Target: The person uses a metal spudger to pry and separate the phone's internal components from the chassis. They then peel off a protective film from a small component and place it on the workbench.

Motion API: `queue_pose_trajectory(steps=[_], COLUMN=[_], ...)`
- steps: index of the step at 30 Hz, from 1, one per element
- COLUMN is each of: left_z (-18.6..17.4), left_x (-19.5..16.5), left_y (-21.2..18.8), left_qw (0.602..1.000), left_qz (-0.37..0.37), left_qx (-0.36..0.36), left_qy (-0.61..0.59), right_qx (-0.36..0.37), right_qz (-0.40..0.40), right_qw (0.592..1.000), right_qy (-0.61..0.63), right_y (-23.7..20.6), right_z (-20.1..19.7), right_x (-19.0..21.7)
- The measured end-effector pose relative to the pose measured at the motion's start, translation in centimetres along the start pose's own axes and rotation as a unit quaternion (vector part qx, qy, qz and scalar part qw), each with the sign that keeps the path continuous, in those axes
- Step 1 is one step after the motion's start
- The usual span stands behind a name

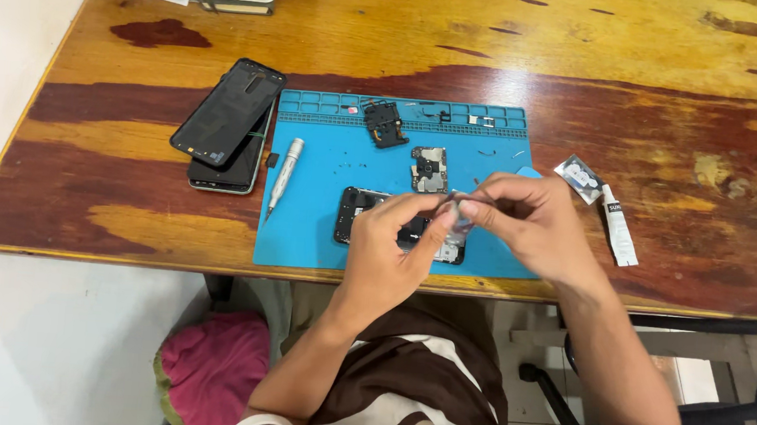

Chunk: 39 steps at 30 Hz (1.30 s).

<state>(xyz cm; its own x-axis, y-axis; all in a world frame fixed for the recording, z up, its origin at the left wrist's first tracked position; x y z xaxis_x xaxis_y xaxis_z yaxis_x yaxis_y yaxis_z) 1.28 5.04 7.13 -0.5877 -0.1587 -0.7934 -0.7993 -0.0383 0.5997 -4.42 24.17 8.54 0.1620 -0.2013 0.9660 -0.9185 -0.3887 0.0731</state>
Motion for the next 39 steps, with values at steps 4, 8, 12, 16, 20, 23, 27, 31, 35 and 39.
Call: queue_pose_trajectory(steps=[4, 8, 12, 16, 20, 23, 27, 31, 35, 39], left_z=[0.0, -0.5, -0.6, -0.8, -1.1, -1.1, -1.1, -0.6, -0.5, -0.6], left_x=[1.7, 3.2, 4.2, 4.7, 5.0, 5.1, 5.2, 5.8, 5.7, 5.7], left_y=[-0.3, -0.4, -0.5, -0.6, -0.6, -0.7, -0.8, -0.5, -0.4, -0.3], left_qw=[0.994, 0.989, 0.985, 0.979, 0.978, 0.98, 0.984, 0.963, 0.97, 0.974], left_qz=[-0.092, -0.098, -0.106, -0.116, -0.108, -0.098, -0.083, -0.13, -0.13, -0.125], left_qx=[-0.017, -0.053, -0.059, -0.058, -0.061, -0.056, -0.057, -0.079, -0.073, -0.06], left_qy=[-0.053, -0.099, -0.125, -0.158, -0.165, -0.167, -0.15, -0.221, -0.194, -0.18], right_qx=[-0.013, -0.083, -0.22, -0.183, -0.163, -0.152, -0.162, -0.148, -0.157, -0.17], right_qz=[-0.018, -0.197, -0.186, -0.261, -0.283, -0.267, -0.269, -0.325, -0.374, -0.362], right_qw=[1.0, 0.975, 0.95, 0.947, 0.941, 0.949, 0.945, 0.927, 0.9, 0.899], right_qy=[0.018, -0.057, -0.12, -0.039, -0.089, -0.065, -0.089, -0.114, -0.161, -0.177], right_y=[-0.1, -0.8, -1.1, -1.5, -1.7, -1.5, -1.6, -1.5, -0.9, -0.5], right_z=[0.6, 0.6, 0.7, 1.6, 2.7, 3.6, 4.1, 4.5, 5.5, 6.1], right_x=[-0.1, 0.5, -0.2, -0.6, -0.4, -0.4, -0.5, -0.7, -0.8, -0.7])
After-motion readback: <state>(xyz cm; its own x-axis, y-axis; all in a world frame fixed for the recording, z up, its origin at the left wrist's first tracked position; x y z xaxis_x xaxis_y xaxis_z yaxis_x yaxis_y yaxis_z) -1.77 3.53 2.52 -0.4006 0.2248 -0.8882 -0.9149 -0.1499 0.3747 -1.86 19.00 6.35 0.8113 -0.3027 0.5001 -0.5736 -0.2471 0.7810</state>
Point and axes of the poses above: each hand's wrist, its own y-axis towards the middle knuckle, its own z-axis out of the palm, x = y × z, the point moved 2 cm from there along y, towards the middle knuckle, and after that the axes turned 5 degrees about z, right-handed, at the moved point
